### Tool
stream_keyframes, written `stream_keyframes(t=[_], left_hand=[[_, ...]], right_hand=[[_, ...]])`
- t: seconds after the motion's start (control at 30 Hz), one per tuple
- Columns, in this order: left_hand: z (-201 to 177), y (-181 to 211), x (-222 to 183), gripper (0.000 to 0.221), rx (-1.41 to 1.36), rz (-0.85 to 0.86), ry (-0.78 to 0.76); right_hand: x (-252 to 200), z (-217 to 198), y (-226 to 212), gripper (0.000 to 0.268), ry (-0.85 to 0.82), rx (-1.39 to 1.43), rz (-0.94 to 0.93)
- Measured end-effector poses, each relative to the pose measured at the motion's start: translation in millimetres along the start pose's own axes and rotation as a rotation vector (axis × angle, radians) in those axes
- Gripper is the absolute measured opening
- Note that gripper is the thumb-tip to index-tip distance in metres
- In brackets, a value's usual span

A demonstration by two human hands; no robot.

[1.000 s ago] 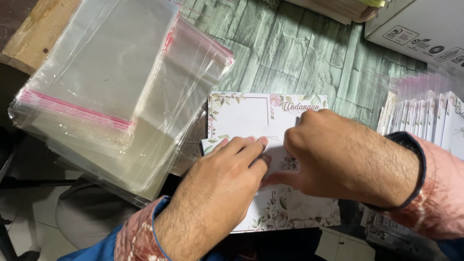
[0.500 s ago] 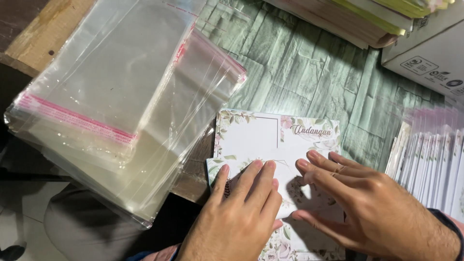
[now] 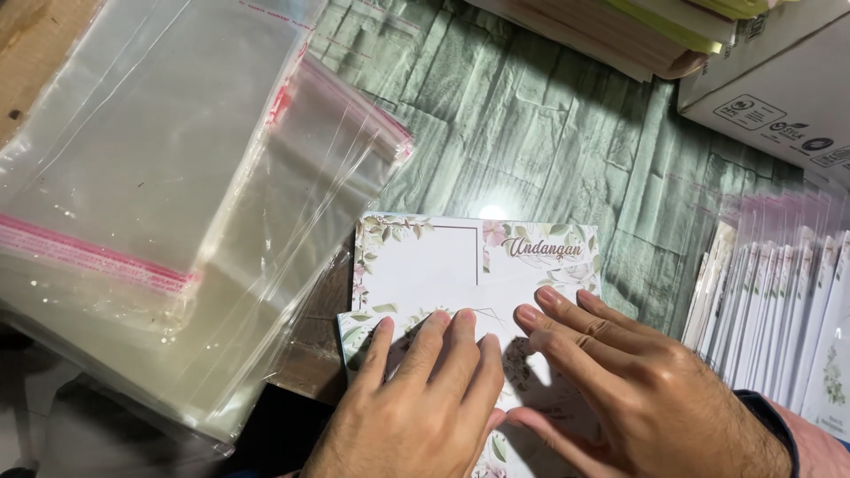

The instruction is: The person folds a card and inserts it into a translucent plastic envelope by hand.

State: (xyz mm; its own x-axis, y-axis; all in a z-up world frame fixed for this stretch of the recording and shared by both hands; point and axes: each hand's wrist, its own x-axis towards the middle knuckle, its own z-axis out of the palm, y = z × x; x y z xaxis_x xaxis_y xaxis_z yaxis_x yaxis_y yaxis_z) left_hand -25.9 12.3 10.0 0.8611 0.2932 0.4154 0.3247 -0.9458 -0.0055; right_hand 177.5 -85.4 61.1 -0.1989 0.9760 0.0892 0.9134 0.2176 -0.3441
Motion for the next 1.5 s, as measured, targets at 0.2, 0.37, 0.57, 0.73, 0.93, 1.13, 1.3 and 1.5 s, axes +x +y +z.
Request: stream_keyframes(t=[0.2, 0.37, 0.57, 0.73, 0.93, 1.13, 1.3, 1.5], left_hand=[[0, 25, 10, 0.033, 0.005, -0.209, 0.073], [-5, 20, 3, 0.032, -0.101, -0.221, 0.001], [-10, 10, 3, 0.034, -0.147, -0.173, -0.012], [-18, 8, 5, 0.034, -0.182, -0.172, -0.054], [-17, 8, 7, 0.02, -0.179, -0.15, -0.045], [-16, 11, 7, 0.008, -0.199, -0.184, -0.007], [-19, 7, 7, 0.009, -0.182, -0.174, -0.009], [-17, 6, 5, 0.033, -0.174, -0.166, -0.039]], right_hand=[[11, -22, 22, 0.049, -0.043, 0.182, 0.043], [11, -23, 25, 0.051, -0.091, 0.242, 0.106], [15, -22, 19, 0.059, -0.142, 0.17, 0.126], [30, -25, 13, 0.055, -0.426, -0.03, 0.215], [49, -18, 2, 0.066, -0.711, -0.332, 0.252], [56, -8, -7, 0.027, -0.694, -0.358, 0.175], [39, -8, -2, 0.009, -0.625, -0.473, 0.142], [12, -15, 23, 0.074, -0.328, -0.256, -0.072]])
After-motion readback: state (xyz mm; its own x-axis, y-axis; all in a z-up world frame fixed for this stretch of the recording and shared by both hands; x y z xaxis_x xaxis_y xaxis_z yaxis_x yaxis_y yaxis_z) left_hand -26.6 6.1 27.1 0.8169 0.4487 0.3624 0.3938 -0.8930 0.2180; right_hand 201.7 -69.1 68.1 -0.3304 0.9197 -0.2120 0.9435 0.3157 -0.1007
